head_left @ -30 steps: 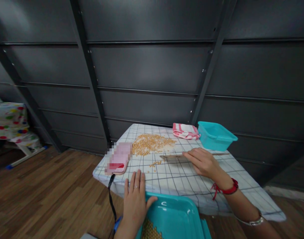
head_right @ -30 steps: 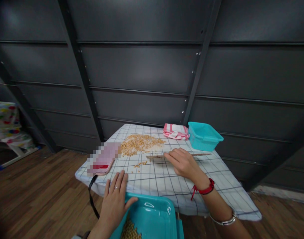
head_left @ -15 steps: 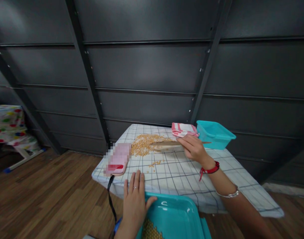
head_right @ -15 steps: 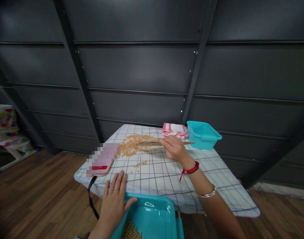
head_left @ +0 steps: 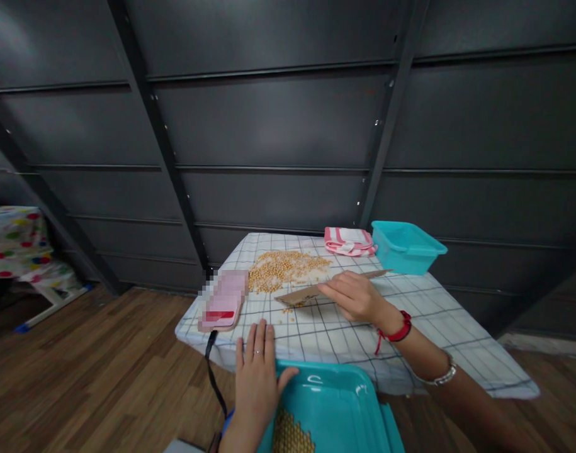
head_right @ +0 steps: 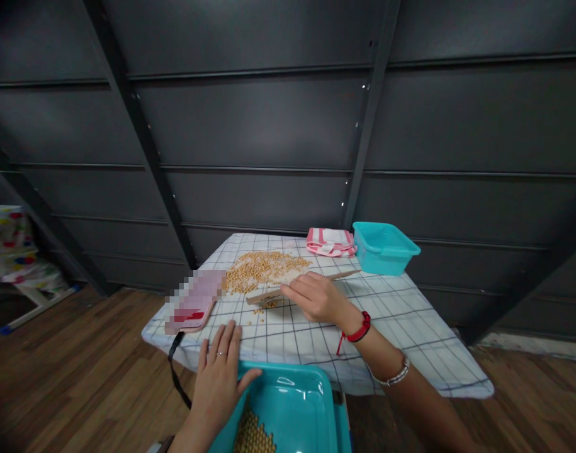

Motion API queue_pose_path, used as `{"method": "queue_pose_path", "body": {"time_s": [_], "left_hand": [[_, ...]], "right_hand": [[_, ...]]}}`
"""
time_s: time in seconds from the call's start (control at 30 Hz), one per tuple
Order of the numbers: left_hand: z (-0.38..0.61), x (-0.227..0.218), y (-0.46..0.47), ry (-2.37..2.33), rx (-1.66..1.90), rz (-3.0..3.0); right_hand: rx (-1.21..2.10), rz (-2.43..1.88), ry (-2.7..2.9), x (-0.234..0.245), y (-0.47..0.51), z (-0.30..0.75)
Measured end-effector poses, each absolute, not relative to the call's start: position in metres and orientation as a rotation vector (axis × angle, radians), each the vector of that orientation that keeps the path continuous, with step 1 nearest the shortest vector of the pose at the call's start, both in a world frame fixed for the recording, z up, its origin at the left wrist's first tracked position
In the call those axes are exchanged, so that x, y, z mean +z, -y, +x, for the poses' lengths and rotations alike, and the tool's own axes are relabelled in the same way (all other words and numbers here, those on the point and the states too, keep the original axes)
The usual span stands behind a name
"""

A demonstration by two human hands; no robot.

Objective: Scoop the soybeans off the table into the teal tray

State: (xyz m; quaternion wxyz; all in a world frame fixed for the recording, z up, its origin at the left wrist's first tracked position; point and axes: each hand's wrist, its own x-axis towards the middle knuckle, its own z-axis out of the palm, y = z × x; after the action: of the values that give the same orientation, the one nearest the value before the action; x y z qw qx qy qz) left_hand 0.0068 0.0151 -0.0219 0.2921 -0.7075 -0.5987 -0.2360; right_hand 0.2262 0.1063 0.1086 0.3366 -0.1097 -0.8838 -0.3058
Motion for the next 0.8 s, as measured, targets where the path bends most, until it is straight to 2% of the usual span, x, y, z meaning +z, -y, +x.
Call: {"method": "queue_pose_path", "body": {"time_s": [0.8], "left_hand": [[0.003, -0.020, -0.014, 1.568, -0.626, -1.868]], "right_hand": [[-0.718, -0.187, 2.363, 0.119, -0.076, 0.219]]}}
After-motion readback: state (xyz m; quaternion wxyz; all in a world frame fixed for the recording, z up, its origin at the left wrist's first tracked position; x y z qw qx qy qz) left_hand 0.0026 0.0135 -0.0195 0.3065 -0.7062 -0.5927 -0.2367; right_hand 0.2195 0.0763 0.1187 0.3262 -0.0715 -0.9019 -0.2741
